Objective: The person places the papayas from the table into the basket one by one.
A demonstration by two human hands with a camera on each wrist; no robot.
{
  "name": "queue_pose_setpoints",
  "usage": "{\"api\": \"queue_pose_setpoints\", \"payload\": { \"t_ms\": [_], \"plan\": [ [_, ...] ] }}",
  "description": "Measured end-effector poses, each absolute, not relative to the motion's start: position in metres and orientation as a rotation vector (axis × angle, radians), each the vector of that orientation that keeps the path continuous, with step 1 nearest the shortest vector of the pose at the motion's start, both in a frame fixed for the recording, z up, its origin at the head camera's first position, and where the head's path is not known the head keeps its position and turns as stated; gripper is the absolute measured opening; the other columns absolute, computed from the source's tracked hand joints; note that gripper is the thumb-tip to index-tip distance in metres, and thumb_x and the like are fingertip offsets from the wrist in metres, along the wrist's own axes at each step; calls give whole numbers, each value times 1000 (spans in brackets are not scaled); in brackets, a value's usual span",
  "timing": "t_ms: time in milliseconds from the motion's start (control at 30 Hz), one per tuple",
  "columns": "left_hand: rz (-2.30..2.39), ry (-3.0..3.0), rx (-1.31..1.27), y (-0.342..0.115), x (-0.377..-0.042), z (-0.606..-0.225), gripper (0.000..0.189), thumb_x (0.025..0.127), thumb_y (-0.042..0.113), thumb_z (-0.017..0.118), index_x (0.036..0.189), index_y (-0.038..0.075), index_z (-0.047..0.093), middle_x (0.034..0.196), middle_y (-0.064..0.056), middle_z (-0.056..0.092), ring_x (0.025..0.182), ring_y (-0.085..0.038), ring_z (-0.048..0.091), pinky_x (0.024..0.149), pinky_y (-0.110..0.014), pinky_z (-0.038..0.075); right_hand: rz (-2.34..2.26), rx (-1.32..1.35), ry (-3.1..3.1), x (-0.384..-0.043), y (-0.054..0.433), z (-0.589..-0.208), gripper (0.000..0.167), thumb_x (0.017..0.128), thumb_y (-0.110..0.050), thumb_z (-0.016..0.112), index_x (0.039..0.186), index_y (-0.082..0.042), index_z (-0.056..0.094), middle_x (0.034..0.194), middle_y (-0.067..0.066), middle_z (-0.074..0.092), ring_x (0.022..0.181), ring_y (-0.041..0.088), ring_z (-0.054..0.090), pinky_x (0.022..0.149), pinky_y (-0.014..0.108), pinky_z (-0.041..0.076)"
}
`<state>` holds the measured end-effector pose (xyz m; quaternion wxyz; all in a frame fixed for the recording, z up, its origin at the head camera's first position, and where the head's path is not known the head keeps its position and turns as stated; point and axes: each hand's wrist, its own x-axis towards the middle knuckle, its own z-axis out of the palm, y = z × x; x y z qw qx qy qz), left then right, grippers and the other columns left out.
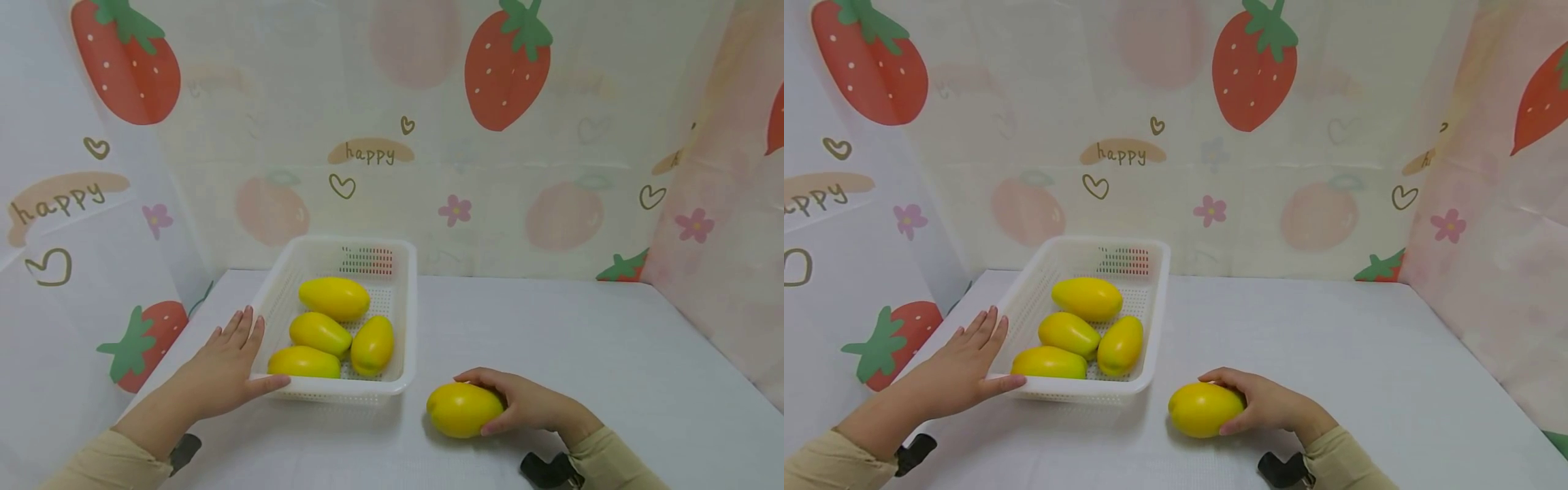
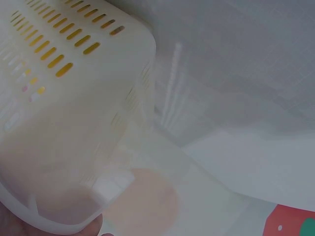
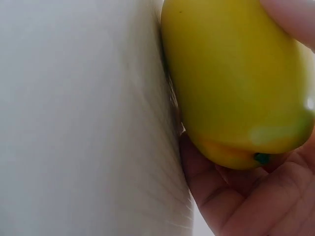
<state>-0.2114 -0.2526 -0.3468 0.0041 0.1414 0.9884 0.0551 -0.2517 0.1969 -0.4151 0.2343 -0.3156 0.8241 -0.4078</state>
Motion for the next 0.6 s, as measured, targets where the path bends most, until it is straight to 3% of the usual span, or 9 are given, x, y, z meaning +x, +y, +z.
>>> {"api": "queue_pose_setpoints", "payload": {
  "t_ms": [167, 367, 600],
  "plan": [
    [178, 3098, 440, -252, -211, -347, 115, 72, 82, 34, 142, -8, 17, 148, -30, 5, 135, -45, 6, 103, -63, 9, -1162, -855, 2293, -253, 198, -416, 58, 76, -26, 75, 126, -28, 45, 121, -9, 55, 107, 19, 50, 96, 37, 34],
    [176, 3088, 425, -254, -213, -349, 115, 72, 81, 35, 142, -8, 15, 148, -30, 5, 135, -45, 5, 103, -63, 9, -1239, -831, 2284, -254, 199, -416, 54, 75, -23, 76, 121, -24, 48, 118, -3, 56, 104, 22, 50, 92, 26, 37],
    [173, 3093, 438, -253, -212, -348, 116, 71, 82, 33, 141, -9, 16, 147, -31, 6, 134, -46, 7, 103, -63, 9, -1294, -799, 2267, -254, 200, -414, 51, 76, -21, 75, 120, -19, 50, 120, 2, 54, 104, 26, 48, 92, 28, 39]
  ]
}}
